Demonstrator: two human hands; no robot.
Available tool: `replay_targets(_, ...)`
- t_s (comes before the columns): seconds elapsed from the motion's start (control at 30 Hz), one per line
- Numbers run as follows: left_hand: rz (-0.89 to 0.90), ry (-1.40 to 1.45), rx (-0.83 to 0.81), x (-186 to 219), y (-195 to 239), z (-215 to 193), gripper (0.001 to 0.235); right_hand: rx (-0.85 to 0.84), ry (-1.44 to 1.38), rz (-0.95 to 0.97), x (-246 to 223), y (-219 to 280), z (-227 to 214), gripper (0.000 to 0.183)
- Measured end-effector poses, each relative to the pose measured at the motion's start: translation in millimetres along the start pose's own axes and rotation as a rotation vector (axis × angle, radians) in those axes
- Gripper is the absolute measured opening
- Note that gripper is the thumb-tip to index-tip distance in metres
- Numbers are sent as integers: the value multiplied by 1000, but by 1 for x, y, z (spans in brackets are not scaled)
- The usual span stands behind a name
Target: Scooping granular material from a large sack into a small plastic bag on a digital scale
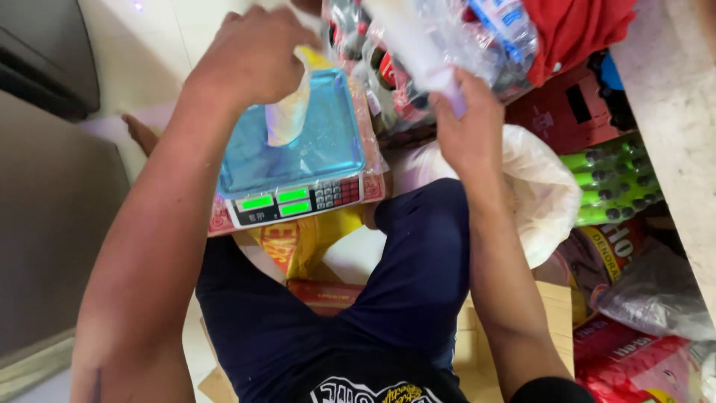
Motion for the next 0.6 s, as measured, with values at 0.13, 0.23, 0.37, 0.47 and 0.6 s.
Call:
replay_targets(0.13, -105, -150, -206, -9, -10, 9, 22, -75, 1, 46, 2, 8, 0, 39)
replay_targets(0.23, -4, -71, -140, -8, -12, 0, 18, -71, 13, 56, 10, 10, -6, 39)
replay_targets(0.37, 37, 231, -39, -5, -4, -16, 21, -89, 10, 100, 15, 14, -11, 39)
replay_targets(0.47, 41, 273, 47, 4, 6, -33, 43, -54, -15, 110, 26, 19, -16, 39)
replay_targets(0.6, 25, 426, 144, 0, 44, -43, 42, 18, -39, 184, 77, 45, -28, 44)
Point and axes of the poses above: each hand's wrist, its own y-axis away from the middle knuckle, its own z-axis out of the palm, x = y × z, the point moved 6 cm from there along -y, towards the middle knuckle, and after that the axes turned 8 degrees about z, right-handed, at the moved point
